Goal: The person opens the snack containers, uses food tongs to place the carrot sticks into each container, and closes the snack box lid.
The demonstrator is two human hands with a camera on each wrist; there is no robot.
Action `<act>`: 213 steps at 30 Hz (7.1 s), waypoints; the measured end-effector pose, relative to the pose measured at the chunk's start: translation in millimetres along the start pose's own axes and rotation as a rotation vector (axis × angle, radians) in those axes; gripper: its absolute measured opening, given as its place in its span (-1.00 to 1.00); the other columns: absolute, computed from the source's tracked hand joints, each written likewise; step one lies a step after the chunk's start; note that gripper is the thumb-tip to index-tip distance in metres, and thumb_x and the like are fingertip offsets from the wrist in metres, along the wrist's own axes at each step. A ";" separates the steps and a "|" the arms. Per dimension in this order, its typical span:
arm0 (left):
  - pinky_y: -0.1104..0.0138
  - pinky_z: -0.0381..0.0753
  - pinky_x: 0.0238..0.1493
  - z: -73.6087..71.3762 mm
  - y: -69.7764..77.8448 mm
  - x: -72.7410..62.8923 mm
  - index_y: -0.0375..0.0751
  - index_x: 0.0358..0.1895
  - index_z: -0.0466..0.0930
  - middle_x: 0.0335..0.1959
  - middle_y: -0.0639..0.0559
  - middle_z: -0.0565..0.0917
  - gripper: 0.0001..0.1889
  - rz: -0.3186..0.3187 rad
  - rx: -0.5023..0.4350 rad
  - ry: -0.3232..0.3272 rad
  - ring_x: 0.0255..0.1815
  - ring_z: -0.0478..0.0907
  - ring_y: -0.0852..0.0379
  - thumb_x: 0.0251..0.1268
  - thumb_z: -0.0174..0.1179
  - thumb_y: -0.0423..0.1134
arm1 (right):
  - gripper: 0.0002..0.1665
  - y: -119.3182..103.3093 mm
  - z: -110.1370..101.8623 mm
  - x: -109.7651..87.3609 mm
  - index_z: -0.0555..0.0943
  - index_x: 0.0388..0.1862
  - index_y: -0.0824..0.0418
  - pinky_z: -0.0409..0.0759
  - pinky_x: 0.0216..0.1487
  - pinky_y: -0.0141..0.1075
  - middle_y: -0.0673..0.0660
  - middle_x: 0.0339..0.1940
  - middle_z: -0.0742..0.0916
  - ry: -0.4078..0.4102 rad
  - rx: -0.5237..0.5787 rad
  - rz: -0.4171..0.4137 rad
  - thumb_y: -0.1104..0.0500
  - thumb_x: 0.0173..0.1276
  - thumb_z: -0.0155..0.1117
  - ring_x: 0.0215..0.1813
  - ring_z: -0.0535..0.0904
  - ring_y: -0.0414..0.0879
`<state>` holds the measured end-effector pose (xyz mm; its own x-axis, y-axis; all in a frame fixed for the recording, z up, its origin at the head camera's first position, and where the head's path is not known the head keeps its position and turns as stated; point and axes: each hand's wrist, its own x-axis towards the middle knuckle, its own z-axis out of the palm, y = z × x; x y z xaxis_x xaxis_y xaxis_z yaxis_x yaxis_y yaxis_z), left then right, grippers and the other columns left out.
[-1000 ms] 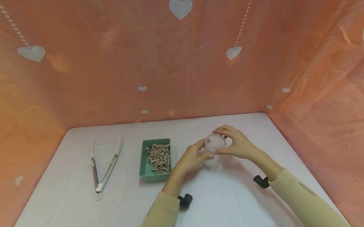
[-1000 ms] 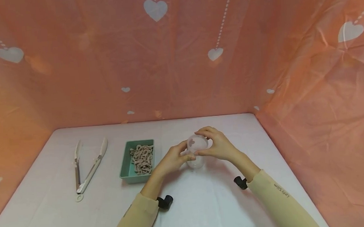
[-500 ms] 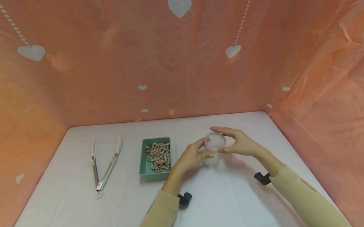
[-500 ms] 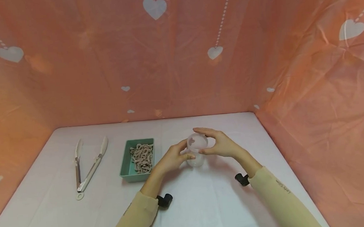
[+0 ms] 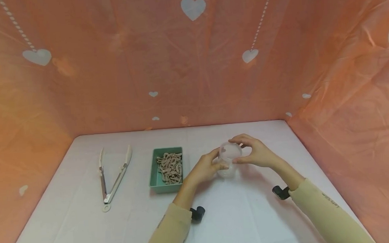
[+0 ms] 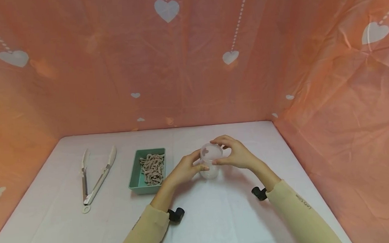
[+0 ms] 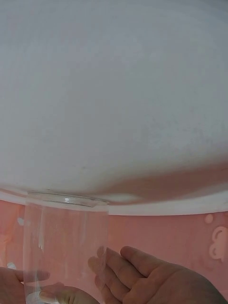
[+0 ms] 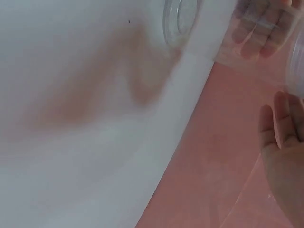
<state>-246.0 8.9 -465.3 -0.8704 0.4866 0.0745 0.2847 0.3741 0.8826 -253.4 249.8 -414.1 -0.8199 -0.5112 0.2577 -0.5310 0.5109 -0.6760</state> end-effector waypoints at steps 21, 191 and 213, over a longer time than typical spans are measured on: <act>-0.12 0.22 0.53 1.4 0.0 1.0 -0.14 0.57 0.33 0.51 -0.11 0.45 -0.26 0.012 0.014 0.002 0.57 0.29 -0.16 0.38 0.38 -0.11 | -0.20 -1.8 4.0 0.9 0.60 0.34 0.30 0.52 0.26 0.19 0.21 0.25 0.64 0.002 -0.006 -0.002 0.20 0.11 0.69 0.27 0.53 0.16; -0.10 0.19 0.54 1.4 2.4 -1.5 -0.19 0.55 0.36 0.49 -0.20 0.46 -0.31 -0.005 -0.014 0.016 0.58 0.28 -0.20 0.40 0.37 -0.19 | -0.42 38.7 -20.1 -50.4 0.64 0.23 0.41 0.58 0.19 0.23 0.37 0.31 0.62 0.155 -0.209 0.234 0.18 0.29 0.53 0.33 0.52 0.34; -0.08 0.21 0.54 1.7 1.3 -1.2 -0.27 0.55 0.34 0.47 -0.21 0.49 -0.27 0.023 -0.019 0.016 0.57 0.29 -0.20 0.38 0.39 -0.17 | -0.34 55.1 -12.4 -55.2 0.63 0.25 0.39 0.62 0.05 0.01 0.43 0.34 0.59 -0.085 -0.259 0.306 0.11 0.24 0.58 0.13 0.60 0.23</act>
<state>-243.9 10.1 -465.0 -0.8702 0.4820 0.1018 0.2966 0.3477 0.8895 -240.0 314.7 -457.0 -0.9338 -0.3578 0.0064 -0.3100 0.7998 -0.5140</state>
